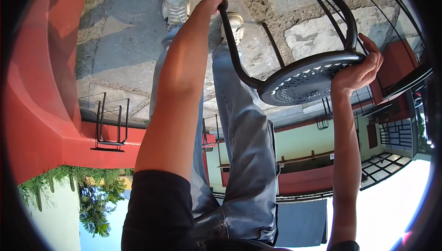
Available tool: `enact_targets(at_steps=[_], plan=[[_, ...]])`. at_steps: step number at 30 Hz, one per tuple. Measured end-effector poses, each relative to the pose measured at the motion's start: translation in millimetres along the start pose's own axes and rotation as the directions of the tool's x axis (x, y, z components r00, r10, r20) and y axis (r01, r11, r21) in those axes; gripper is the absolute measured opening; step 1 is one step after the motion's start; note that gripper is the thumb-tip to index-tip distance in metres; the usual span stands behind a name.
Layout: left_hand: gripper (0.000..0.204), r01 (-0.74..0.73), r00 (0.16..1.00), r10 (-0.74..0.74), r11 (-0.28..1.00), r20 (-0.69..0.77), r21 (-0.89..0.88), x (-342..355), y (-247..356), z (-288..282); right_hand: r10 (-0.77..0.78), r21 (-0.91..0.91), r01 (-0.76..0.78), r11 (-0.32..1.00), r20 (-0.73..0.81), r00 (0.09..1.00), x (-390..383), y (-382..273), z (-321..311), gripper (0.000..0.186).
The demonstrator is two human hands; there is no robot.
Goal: Wiping down outdoor tables and stools with a cloth.
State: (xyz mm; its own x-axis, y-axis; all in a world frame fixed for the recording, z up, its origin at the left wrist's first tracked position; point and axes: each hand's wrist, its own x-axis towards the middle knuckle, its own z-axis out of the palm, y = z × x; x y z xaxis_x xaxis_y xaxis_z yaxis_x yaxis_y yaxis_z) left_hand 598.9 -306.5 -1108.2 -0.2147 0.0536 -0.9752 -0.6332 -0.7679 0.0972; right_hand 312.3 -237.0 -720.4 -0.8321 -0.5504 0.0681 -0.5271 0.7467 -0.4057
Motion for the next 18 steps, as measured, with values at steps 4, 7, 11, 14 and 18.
enact_targets(at_steps=[4,7,11,14,18], plan=[[0.026,0.108,0.967,0.159,0.464,0.202,-0.879,-23.3,-37.9,-16.1,0.041,-0.078,-0.039,0.996,0.03,0.999,-0.2,-2.6,-0.3,0.059],[0.065,-0.03,0.995,0.095,0.253,-0.006,-0.967,-100.3,-98.6,92.9,0.048,-0.23,-0.034,0.973,0.055,0.997,-0.7,23.3,-24.2,0.053],[0.029,-0.108,0.856,0.51,0.334,0.083,-0.937,-170.7,-153.1,-37.9,0.146,-0.11,-0.142,0.984,0.032,0.989,-6.8,-39.1,15.4,0.044],[0.021,-0.14,0.99,0.067,0.46,-0.123,-0.877,-250.0,-152.9,99.7,0.105,-0.265,-0.102,0.959,-0.002,0.994,-9.6,18.0,-15.4,0.039],[0.029,-0.353,0.928,0.128,0.606,-0.351,-0.713,-293.1,-140.1,115.3,0.135,-0.199,-0.135,0.971,-0.013,0.991,-4.6,-1.1,-9.8,0.039]])
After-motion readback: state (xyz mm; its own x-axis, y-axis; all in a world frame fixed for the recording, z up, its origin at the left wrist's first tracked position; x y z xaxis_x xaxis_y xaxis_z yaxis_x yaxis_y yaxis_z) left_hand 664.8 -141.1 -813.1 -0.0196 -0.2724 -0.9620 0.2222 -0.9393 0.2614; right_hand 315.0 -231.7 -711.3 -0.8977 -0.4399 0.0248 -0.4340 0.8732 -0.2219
